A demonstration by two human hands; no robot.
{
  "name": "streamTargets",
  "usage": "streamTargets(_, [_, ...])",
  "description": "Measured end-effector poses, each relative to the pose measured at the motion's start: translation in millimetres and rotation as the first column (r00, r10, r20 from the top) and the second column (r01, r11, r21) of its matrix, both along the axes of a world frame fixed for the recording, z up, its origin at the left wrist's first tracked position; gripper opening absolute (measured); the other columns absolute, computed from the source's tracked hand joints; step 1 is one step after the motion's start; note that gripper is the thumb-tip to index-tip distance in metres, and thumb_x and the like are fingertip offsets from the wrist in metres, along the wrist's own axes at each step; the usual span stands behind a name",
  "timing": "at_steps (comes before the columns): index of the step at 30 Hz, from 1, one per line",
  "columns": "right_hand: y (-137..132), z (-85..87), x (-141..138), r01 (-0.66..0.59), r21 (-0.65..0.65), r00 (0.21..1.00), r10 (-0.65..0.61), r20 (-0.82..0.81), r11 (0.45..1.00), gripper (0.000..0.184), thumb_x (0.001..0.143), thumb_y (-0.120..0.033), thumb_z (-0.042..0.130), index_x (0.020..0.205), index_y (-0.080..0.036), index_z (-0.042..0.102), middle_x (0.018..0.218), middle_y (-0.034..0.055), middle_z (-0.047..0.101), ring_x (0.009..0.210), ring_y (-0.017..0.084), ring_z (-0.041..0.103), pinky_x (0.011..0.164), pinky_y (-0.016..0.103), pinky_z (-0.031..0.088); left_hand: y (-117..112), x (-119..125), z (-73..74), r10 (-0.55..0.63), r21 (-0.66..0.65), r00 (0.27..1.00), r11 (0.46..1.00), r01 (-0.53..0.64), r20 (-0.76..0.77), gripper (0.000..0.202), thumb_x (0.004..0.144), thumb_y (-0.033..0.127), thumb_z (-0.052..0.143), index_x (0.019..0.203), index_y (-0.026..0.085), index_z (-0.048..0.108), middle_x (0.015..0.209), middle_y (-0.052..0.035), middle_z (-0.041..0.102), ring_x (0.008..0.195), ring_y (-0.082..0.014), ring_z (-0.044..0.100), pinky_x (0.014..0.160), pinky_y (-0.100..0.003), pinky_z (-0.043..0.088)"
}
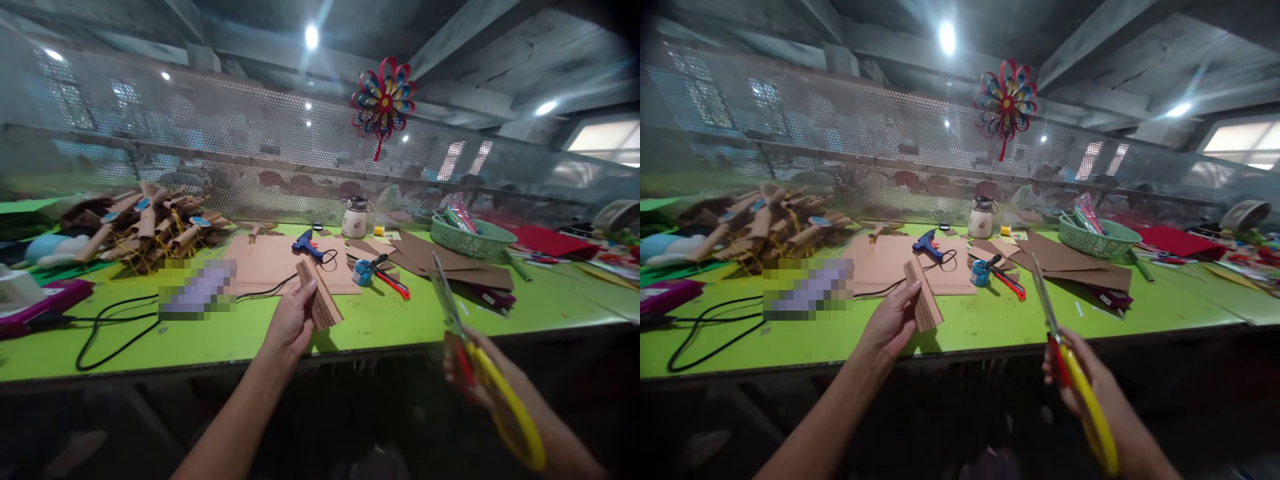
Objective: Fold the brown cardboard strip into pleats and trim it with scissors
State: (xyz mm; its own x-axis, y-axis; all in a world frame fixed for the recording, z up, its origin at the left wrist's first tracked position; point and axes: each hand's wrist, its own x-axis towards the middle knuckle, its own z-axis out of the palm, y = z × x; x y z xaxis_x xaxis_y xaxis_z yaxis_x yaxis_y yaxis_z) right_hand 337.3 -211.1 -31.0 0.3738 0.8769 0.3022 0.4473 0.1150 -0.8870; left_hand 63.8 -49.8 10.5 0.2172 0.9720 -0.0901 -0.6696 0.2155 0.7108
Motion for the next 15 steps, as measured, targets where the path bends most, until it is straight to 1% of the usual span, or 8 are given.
streamTargets(1, [-11.1, -14.8, -19.9, 0.007, 0.014, 1.0, -0.007, 0.01, 1.0, 0.065, 0.061, -0.041, 0.074, 0.12, -0.021, 0.056, 0.085, 0.0085, 0.067, 0.07, 0.022, 0.065, 0.06, 0.029, 0.055, -6.4, 2.8, -0.5, -0.01, 0.004, 1.0, 1.0, 0.01, -0.003, 0.022, 0.073, 0.017, 0.069, 0.094, 0.011, 0.067, 0.074, -0.0047, 0.07, 0.062, -0.0143, 0.064, 0.061, -0.024, 0.053])
streamTargets(3, [-29.8, -41.1, -58.3, 0.034, 0.015, 0.997, -0.035, 0.072, 0.999, 0.057, 0.068, -0.035, 0.07, 0.122, -0.022, 0.054, 0.094, 0.0075, 0.066, 0.077, 0.019, 0.066, 0.066, 0.025, 0.055, -21.7, 8.7, -1.0, -0.041, 0.008, 0.999, 0.999, 0.041, -0.01, 0.022, 0.074, 0.019, 0.068, 0.094, 0.011, 0.067, 0.076, -0.0053, 0.071, 0.064, -0.015, 0.064, 0.063, -0.025, 0.054])
streamTargets(5, [-42.2, -58.4, -89.7, 0.052, 0.014, 0.987, -0.053, 0.152, 0.999, 0.053, 0.073, -0.033, 0.067, 0.123, -0.022, 0.052, 0.098, 0.0062, 0.065, 0.079, 0.017, 0.065, 0.066, 0.021, 0.055, -38.5, 13.5, -0.9, -0.067, 0.012, 0.997, 0.998, 0.068, -0.024, 0.024, 0.074, 0.02, 0.068, 0.097, 0.012, 0.066, 0.081, -0.0062, 0.071, 0.068, -0.016, 0.066, 0.067, -0.026, 0.054])
streamTargets(6, [-45.8, -63.1, -101.2, 0.068, 0.004, 0.981, -0.068, 0.183, 0.998, 0.054, 0.074, -0.032, 0.067, 0.125, -0.022, 0.051, 0.103, 0.0065, 0.064, 0.085, 0.018, 0.064, 0.069, 0.022, 0.055, -46.5, 15.1, -0.9, -0.074, 0.014, 0.997, 0.997, 0.075, -0.035, 0.025, 0.074, 0.02, 0.068, 0.098, 0.012, 0.066, 0.082, -0.0063, 0.071, 0.07, -0.0163, 0.066, 0.068, -0.027, 0.054])
streamTargets(7, [-47.9, -65.6, -109.5, 0.064, -0.008, 0.975, -0.061, 0.215, 0.998, 0.054, 0.073, -0.032, 0.067, 0.124, -0.023, 0.051, 0.107, 0.0067, 0.062, 0.091, 0.019, 0.063, 0.074, 0.022, 0.054, -53.8, 16.1, -0.8, -0.073, 0.016, 0.996, 0.997, 0.074, -0.047, 0.026, 0.075, 0.021, 0.068, 0.1, 0.013, 0.065, 0.083, -0.0061, 0.071, 0.07, -0.0162, 0.066, 0.068, -0.027, 0.054])
streamTargets(9, [-49.1, -66.1, -117.8, 0.037, -0.018, 0.966, -0.031, 0.258, 0.999, 0.055, 0.074, -0.031, 0.067, 0.126, -0.022, 0.05, 0.106, 0.0067, 0.061, 0.092, 0.019, 0.062, 0.076, 0.022, 0.053, -65.4, 16.6, -0.8, -0.058, 0.017, 0.996, 0.998, 0.06, -0.069, 0.028, 0.075, 0.022, 0.068, 0.101, 0.014, 0.064, 0.083, -0.0053, 0.071, 0.07, -0.0154, 0.065, 0.068, -0.026, 0.054])
streamTargets(12, [-48.0, -64.5, -117.7, -0.022, 0.012, 0.946, 0.017, 0.325, 1.0, 0.054, 0.077, -0.031, 0.065, 0.128, -0.021, 0.049, 0.099, 0.0065, 0.06, 0.087, 0.018, 0.062, 0.074, 0.022, 0.053, -74.6, 15.8, -0.9, -0.038, 0.02, 0.997, 0.999, 0.039, -0.074, 0.033, 0.073, 0.026, 0.071, 0.103, 0.014, 0.063, 0.085, -0.0043, 0.07, 0.07, -0.0138, 0.064, 0.068, -0.024, 0.053])
streamTargets(15, [-47.5, -65.6, -116.0, -0.05, 0.042, 0.912, 0.029, 0.409, 0.998, 0.056, 0.078, -0.033, 0.065, 0.13, -0.02, 0.048, 0.097, 0.0069, 0.06, 0.086, 0.018, 0.062, 0.074, 0.022, 0.053, -76.9, 16.0, 0.0, -0.004, 0.047, 0.998, 0.999, 0.007, -0.064, 0.037, 0.069, 0.028, 0.074, 0.101, 0.013, 0.062, 0.083, -0.003, 0.069, 0.066, -0.0115, 0.061, 0.066, -0.022, 0.051])
